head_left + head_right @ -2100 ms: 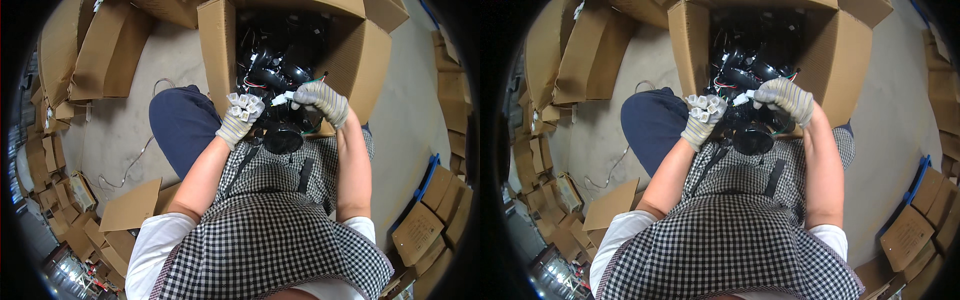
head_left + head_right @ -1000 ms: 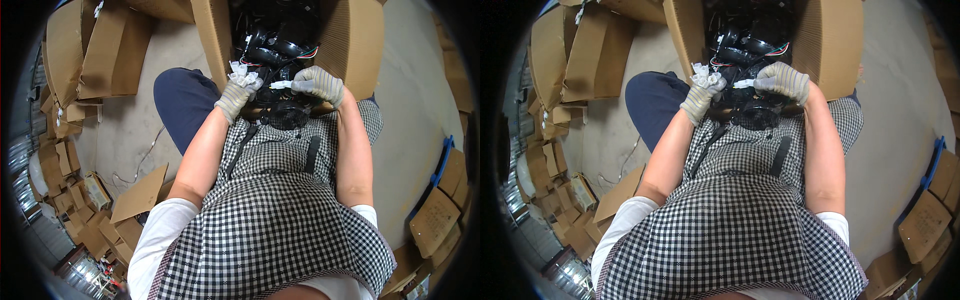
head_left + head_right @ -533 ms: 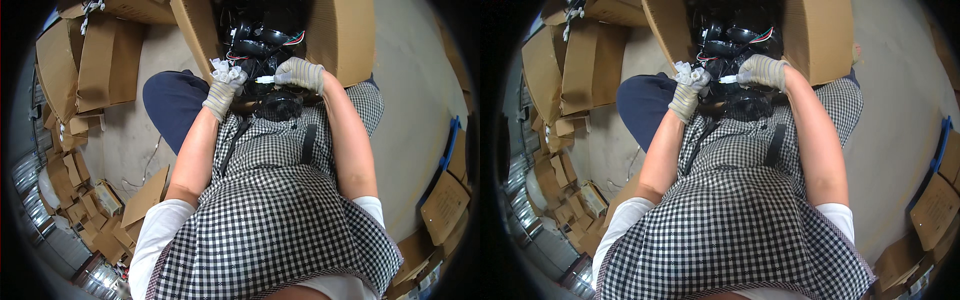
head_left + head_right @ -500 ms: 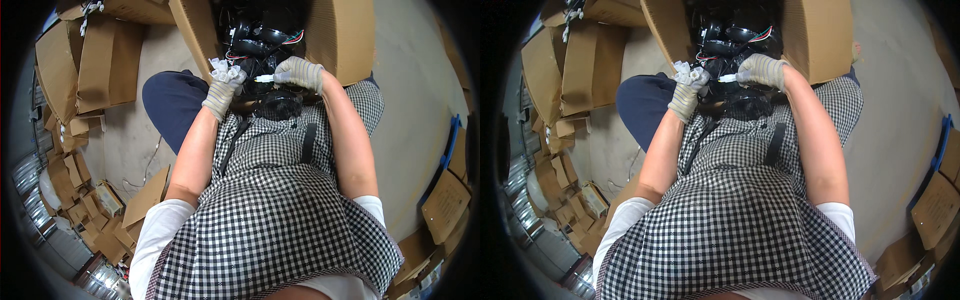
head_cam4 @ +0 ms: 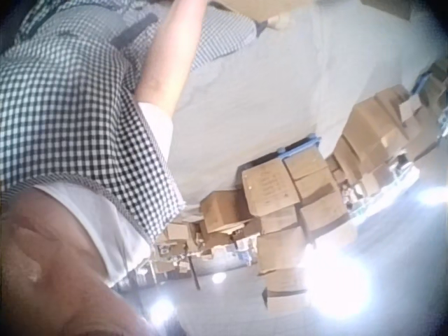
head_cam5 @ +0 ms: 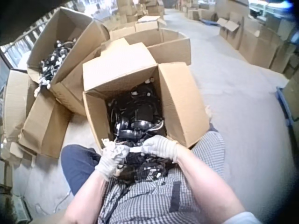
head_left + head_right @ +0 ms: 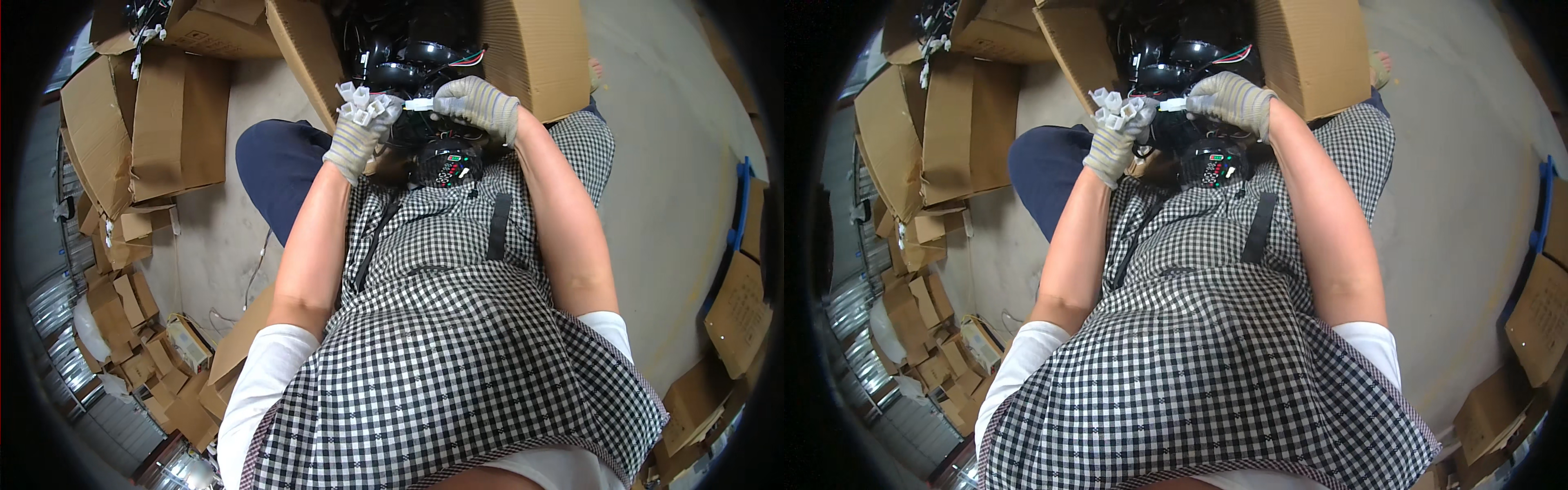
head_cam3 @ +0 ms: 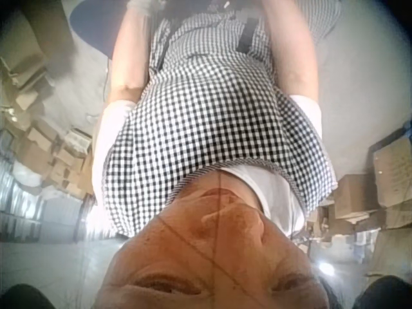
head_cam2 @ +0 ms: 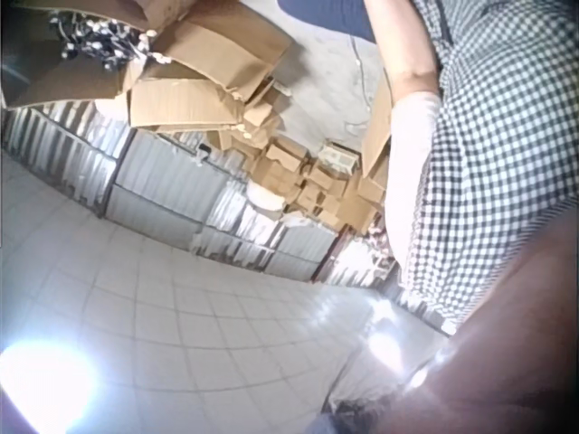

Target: The person packs black plastic light housing components into cardboard boxes by hand, checking the wire connectors on each component before placing it inside.

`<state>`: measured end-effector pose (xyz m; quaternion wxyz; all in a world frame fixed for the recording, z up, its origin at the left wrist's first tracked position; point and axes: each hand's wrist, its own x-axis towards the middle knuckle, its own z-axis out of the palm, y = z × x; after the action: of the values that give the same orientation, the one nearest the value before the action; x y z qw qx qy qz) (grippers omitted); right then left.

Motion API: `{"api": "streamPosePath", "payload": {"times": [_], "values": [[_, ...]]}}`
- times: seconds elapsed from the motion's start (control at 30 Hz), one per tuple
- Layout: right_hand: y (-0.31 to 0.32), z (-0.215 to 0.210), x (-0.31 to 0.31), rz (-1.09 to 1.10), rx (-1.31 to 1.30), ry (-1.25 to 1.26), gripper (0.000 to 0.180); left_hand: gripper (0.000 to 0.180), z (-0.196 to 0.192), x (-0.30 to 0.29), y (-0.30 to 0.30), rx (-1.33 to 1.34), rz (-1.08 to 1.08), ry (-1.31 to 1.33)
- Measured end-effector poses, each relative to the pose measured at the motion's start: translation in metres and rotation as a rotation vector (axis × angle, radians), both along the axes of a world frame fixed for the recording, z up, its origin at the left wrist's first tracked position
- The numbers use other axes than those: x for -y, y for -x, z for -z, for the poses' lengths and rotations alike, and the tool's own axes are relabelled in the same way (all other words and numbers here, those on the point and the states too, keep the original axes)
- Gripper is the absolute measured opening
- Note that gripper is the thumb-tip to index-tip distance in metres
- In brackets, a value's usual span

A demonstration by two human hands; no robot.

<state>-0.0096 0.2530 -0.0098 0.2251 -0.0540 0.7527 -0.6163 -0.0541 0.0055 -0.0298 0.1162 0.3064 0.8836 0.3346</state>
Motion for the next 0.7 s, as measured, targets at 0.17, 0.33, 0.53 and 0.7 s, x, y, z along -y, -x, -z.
{"api": "streamPosePath", "payload": {"times": [0.17,0.33,0.53,0.7], "values": [[-0.009,0.006,-0.010,0.103,0.067,-0.005,0.020,0.020,-0.013,-0.028,-0.002,-0.374,0.106,0.056],[-0.013,-0.004,-0.007,0.161,0.105,-0.017,0.021,0.014,-0.042,-0.042,-0.015,0.121,-0.178,0.053],[-0.020,-0.021,-0.010,0.176,-0.058,-0.099,0.022,0.021,-0.035,-0.032,-0.010,-0.621,0.164,0.234],[-0.063,-0.039,-0.023,0.271,-0.159,0.093,0.036,0.020,-0.084,-0.052,-0.036,0.215,-0.051,-0.267]]}}
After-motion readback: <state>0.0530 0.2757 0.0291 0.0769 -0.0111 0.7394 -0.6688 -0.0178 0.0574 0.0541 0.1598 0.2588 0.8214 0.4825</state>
